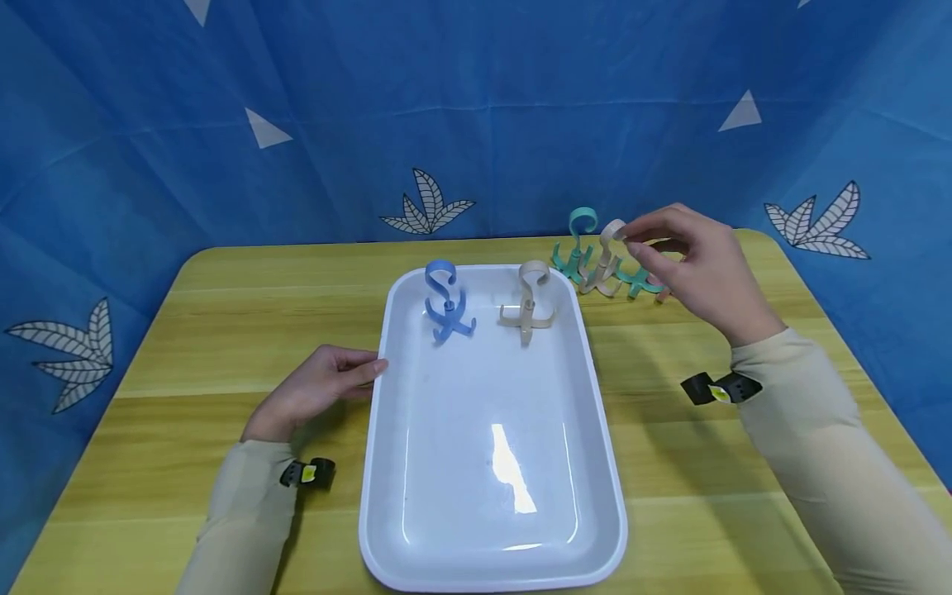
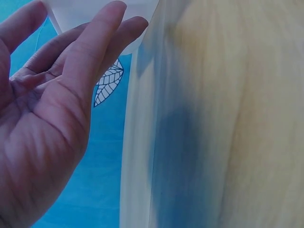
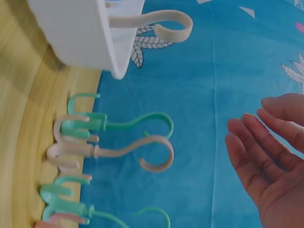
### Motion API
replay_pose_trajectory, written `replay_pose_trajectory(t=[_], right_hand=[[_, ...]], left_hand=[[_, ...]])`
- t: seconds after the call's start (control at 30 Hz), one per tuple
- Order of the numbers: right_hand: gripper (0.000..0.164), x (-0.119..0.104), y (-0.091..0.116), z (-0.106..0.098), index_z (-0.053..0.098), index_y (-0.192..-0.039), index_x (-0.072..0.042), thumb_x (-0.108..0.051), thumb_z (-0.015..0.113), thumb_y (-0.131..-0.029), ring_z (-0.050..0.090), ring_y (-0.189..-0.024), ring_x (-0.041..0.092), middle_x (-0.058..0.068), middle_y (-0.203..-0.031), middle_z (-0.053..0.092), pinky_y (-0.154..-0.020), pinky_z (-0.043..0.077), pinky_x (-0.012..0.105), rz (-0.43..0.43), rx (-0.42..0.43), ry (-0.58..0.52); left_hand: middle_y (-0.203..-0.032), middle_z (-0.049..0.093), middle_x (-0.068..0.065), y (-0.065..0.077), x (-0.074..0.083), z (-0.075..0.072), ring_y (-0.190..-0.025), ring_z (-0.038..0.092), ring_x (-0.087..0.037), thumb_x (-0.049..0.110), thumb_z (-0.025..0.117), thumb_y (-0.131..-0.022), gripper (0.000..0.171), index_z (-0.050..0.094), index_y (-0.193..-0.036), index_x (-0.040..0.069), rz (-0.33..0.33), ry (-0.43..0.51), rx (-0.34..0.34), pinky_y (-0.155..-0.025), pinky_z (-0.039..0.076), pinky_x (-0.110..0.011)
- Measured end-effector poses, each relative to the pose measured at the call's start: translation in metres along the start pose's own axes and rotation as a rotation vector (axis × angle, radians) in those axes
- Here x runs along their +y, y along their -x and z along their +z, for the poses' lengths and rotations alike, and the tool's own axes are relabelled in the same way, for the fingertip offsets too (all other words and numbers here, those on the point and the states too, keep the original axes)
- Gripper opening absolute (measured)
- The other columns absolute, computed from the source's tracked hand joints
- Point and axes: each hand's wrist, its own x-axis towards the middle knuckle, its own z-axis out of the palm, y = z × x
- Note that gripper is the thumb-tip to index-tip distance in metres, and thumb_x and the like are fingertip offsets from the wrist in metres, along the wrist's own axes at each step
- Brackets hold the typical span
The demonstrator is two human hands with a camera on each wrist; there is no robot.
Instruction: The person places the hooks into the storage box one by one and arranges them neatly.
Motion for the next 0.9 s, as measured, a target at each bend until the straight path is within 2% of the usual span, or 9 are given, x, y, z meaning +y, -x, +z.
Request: replay_pose_trajectory(t=[0.17,0.33,0.5,0.63,0.9], right_hand=[[0.025,0.01,0.003,-0.012,0.069,-0.119,-0.008,-0.022,0.062,-0.099,0.058,-0.097,0.007,0.002,-0.112,0.063,-0.081,0.045,0.017,0.005,0.06,0.024],[0.028,0.022,0.005,-0.024,0.068,-0.123,-0.008,-0.021,0.06,-0.1,0.055,-0.102,0.004,0.003,-0.115,0.061,-0.09,0.046,0.018,0.047,0.108,0.044],[0.03,0.036,0.006,-0.028,0.066,-0.128,-0.008,-0.016,0.06,-0.1,0.053,-0.111,0.01,0.003,-0.121,0.059,-0.099,0.045,0.023,0.067,0.156,0.003],[0.03,0.042,0.006,-0.029,0.066,-0.129,-0.007,-0.014,0.06,-0.099,0.054,-0.113,0.008,0.003,-0.123,0.058,-0.102,0.044,0.026,0.073,0.201,-0.036],[0.031,0.054,0.007,-0.038,0.065,-0.129,-0.009,-0.016,0.061,-0.099,0.056,-0.114,0.007,0.0,-0.12,0.058,-0.099,0.045,0.019,0.104,0.264,-0.081]], left_hand=[[-0.125,0.063,-0.02,0.0,-0.001,0.0,-0.111,0.063,-0.029,0.032,0.061,-0.1,0.049,0.06,-0.13,-0.006,-0.002,-0.005,-0.001,-0.091,0.055,-0.04],[-0.123,0.064,-0.02,0.0,0.0,0.0,-0.107,0.065,-0.029,0.031,0.061,-0.1,0.049,0.059,-0.131,-0.007,0.003,-0.007,-0.006,-0.092,0.054,-0.041],[-0.123,0.063,-0.02,0.0,-0.001,-0.002,-0.108,0.065,-0.028,0.03,0.062,-0.099,0.049,0.059,-0.131,-0.007,0.004,0.0,-0.008,-0.091,0.054,-0.039],[-0.123,0.063,-0.02,0.0,-0.001,-0.002,-0.109,0.065,-0.029,0.03,0.063,-0.099,0.049,0.059,-0.13,-0.008,0.004,0.008,-0.004,-0.091,0.054,-0.039],[-0.122,0.064,-0.02,0.0,-0.001,-0.002,-0.107,0.065,-0.028,0.03,0.063,-0.098,0.049,0.059,-0.13,-0.008,0.003,0.012,-0.003,-0.091,0.054,-0.04]])
